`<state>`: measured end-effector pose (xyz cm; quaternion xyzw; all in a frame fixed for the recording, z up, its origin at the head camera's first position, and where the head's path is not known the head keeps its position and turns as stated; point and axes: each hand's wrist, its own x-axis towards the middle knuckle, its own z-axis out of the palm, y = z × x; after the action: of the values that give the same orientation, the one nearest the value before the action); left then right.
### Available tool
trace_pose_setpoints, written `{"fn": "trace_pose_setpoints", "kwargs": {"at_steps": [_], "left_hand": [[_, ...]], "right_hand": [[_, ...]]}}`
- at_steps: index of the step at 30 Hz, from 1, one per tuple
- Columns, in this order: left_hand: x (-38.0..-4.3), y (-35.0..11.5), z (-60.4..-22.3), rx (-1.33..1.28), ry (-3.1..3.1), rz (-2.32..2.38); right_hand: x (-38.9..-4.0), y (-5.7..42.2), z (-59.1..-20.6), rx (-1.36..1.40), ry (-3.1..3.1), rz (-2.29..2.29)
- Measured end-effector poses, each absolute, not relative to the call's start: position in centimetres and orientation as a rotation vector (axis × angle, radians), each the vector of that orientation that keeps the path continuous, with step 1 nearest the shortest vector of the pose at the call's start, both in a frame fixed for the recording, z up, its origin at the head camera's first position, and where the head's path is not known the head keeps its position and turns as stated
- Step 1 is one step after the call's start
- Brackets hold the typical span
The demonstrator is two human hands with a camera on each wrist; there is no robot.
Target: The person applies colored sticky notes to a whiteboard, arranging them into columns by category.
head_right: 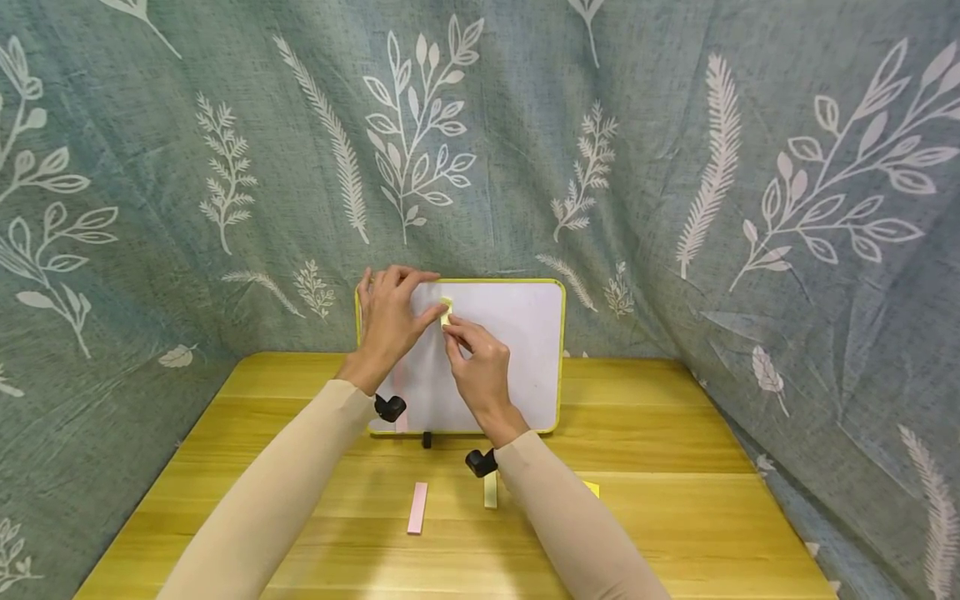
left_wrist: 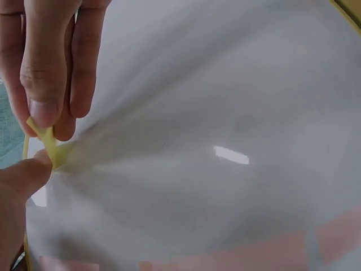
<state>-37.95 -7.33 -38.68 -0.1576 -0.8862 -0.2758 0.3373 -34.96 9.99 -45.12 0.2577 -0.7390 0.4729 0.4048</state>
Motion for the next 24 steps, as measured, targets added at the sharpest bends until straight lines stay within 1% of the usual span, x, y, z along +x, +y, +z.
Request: {"fn": "trace_pose_setpoints", "kwargs": {"at_steps": [7,15,24], "left_hand": [[-38.6,-6.6,-39.0,-0.356,-2.253,-0.734],[-39.3,-5.6,-39.5,-0.273,-2.175,-0.794],[-39.5,-4.8,-38.9,-0.177,-2.206,-0.858]], "right_hand": [[-35.6,10.1,-45.5,0.656,-1.863,1.18],[-35.9,10.1,-45.5,0.649,-1.877,1.037],[-35.8,9.9,-45.3,0.673,-1.907,0.981]]}}
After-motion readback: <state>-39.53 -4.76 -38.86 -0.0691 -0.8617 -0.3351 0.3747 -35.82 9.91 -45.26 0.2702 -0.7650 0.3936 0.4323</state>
